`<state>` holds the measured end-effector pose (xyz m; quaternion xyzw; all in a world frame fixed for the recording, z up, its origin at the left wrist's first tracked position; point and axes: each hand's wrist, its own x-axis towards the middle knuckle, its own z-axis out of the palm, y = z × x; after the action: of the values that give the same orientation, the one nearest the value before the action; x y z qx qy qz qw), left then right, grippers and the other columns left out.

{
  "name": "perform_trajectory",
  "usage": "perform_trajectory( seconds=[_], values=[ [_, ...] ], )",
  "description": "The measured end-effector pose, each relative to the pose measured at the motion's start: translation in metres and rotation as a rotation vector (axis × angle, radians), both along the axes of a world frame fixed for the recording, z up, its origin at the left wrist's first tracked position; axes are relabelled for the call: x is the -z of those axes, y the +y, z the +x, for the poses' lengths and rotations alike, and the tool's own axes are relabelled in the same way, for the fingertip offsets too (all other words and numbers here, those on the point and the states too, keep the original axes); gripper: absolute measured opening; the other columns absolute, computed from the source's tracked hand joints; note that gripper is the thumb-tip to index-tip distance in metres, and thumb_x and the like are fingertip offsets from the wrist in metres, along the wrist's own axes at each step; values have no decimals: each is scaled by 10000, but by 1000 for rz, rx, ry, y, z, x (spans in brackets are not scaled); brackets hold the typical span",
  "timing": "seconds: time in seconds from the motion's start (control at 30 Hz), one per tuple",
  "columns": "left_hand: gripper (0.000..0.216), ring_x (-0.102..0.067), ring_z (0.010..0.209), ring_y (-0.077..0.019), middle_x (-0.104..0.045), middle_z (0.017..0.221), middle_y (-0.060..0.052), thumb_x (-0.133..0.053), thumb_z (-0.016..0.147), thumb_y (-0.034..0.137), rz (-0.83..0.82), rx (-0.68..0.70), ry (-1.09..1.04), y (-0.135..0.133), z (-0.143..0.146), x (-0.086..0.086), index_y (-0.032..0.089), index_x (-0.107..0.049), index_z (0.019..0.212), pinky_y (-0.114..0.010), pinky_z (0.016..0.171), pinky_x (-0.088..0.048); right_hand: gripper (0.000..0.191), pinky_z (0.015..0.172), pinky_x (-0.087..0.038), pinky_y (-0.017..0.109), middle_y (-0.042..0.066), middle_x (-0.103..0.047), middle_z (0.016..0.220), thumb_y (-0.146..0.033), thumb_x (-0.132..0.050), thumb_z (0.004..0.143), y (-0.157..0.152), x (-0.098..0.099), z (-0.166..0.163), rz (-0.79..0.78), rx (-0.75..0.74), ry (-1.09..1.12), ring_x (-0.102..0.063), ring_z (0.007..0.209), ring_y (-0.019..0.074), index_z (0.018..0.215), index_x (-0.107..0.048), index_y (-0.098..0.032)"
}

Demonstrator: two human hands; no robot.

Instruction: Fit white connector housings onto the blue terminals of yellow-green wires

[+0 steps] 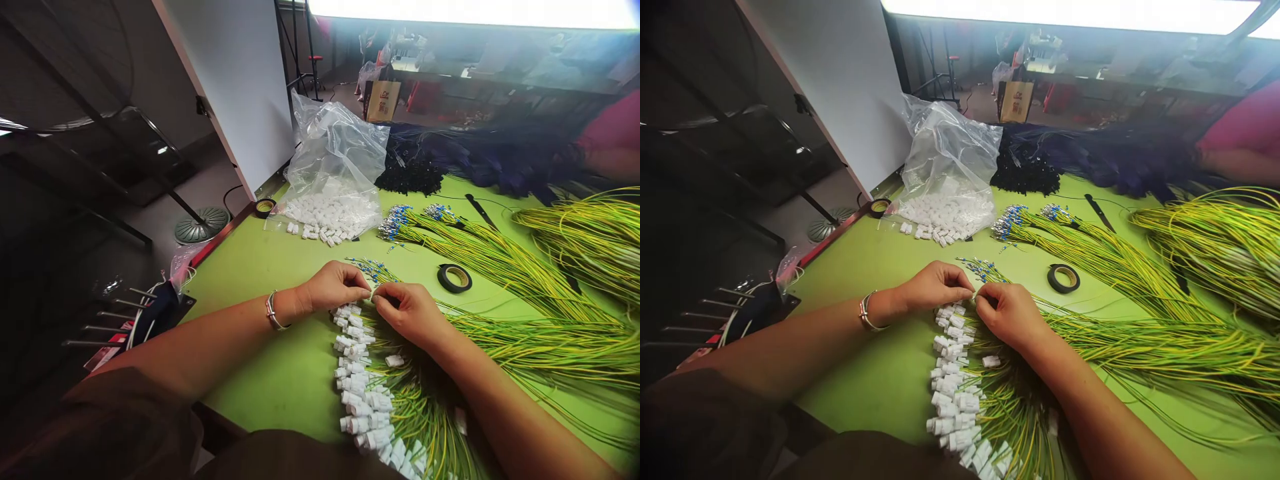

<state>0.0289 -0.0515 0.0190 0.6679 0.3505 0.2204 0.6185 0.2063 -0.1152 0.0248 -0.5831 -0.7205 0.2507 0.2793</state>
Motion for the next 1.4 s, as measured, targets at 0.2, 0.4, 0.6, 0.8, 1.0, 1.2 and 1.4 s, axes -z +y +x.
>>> perform_trajectory(
  seconds=[0.2,0.4,0.6,0.8,1.0,1.2,1.4],
  values=[
    [165,-491,531,-73,-627,602,-15,-633,723,239,111,365,191,-7,-3,-4,89,-701,733,-173,510,-383,183,644,-439,270,39,-700,752,-261,-531,798,12,-14,27,110,195,-55,-607,683,166,795,-696,-183],
    [233,-454,512,-69,-573,538,11,-624,755,301,235,201,225,-11,1,1,102,-676,645,-179,482,-326,149,701,-411,289,68,-662,833,-234,-565,784,10,-2,19,41,86,-458,-588,805,199,878,-674,-197],
    [86,-572,691,-123,-648,732,-22,-615,760,171,547,-66,246,4,-3,2,152,-698,751,-238,674,-438,145,689,-398,296,52,-631,794,-321,-552,822,13,-1,20,80,137,-470,-568,782,201,818,-617,-192],
    [328,-539,972,-198,-573,1034,-96,-587,814,190,865,-214,429,41,-20,12,159,-625,1139,-346,900,-439,182,727,-397,328,73,-627,797,-341,-553,827,16,8,24,149,183,-518,-566,808,229,848,-635,-180],
    [111,-523,929,-198,-575,928,-71,-557,845,182,894,-101,475,40,-16,17,154,-662,869,-335,861,-434,133,711,-401,315,49,-612,751,-283,-563,821,17,13,23,181,128,-444,-555,773,207,747,-622,-189],
    [93,-520,863,-172,-574,866,-51,-530,825,90,864,-146,364,39,-14,16,152,-595,802,-313,817,-434,109,709,-421,313,47,-605,767,-247,-563,821,20,18,26,218,136,-279,-552,752,191,750,-610,-180],
    [76,-527,768,-148,-579,799,-35,-531,848,131,926,-274,207,33,-12,13,157,-585,802,-281,736,-441,102,694,-436,293,40,-608,758,-232,-572,815,18,14,24,349,172,-25,-549,722,165,734,-604,-178]
  ],
)
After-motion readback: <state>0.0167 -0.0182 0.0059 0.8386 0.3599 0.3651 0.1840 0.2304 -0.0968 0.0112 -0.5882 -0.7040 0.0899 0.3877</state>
